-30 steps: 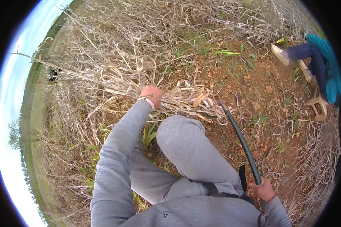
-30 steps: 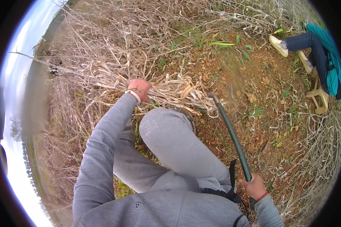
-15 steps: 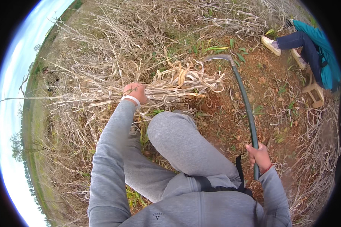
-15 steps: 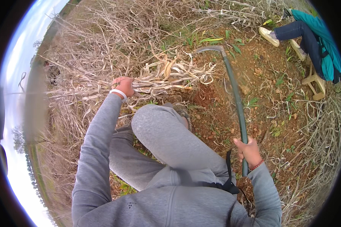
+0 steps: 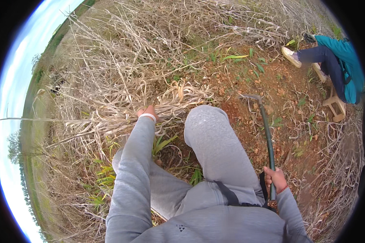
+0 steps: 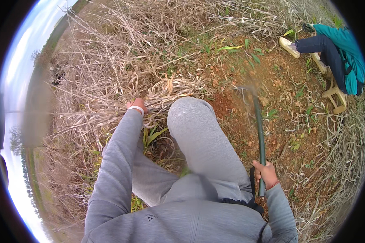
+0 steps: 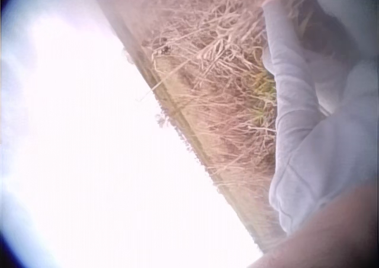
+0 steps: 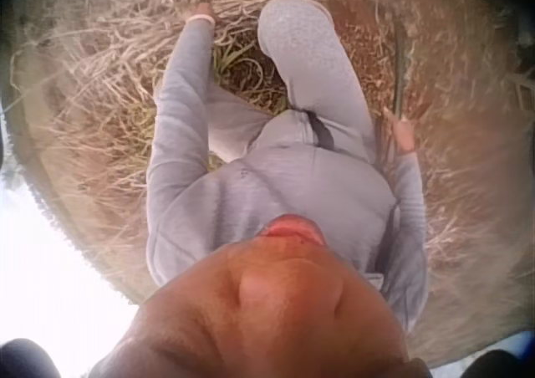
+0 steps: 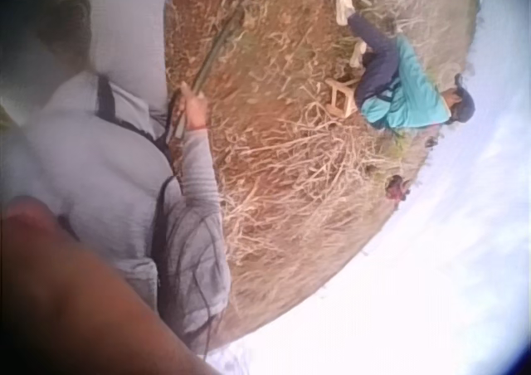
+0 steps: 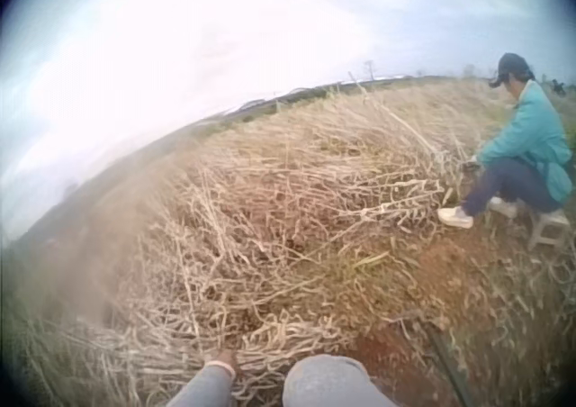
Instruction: The person uses a curved sickle to cut and pull dry vines from the ground while kneeling. They repeatedly gather bundles of dried stems, sever them near the base, and move them aside, exposing green shoots underneath.
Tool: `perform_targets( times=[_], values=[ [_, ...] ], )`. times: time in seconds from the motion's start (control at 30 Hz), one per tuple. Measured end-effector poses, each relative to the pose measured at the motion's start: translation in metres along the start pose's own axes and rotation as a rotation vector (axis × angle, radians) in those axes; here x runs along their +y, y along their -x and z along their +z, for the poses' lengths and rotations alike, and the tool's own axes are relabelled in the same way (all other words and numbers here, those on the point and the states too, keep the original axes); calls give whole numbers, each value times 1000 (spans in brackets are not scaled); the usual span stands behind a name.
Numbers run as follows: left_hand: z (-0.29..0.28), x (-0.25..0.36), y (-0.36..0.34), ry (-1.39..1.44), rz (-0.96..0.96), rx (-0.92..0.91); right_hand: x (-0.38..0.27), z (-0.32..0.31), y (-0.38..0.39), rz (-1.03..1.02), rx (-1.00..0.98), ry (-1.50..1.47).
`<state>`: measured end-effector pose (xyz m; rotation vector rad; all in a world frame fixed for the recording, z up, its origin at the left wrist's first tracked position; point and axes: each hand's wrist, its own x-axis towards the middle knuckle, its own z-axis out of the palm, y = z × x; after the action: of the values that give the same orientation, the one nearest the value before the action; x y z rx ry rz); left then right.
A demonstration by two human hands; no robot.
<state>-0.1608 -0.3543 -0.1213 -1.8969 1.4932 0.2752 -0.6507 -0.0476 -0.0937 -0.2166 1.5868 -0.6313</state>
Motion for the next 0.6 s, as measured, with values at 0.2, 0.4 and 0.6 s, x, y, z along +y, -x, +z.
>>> perform_targets(
  times=[0.2,0.4,0.6],
  values=[
    [40,-7,-11,9,-42,50,-6,13,20,-87,-1,9],
    [70,-18,-23,-52,29,235,-16,14,34,-172,18,8],
    [87,-12,-25,47,-27,199,-29,17,34,-216,11,-13]
  ],
)
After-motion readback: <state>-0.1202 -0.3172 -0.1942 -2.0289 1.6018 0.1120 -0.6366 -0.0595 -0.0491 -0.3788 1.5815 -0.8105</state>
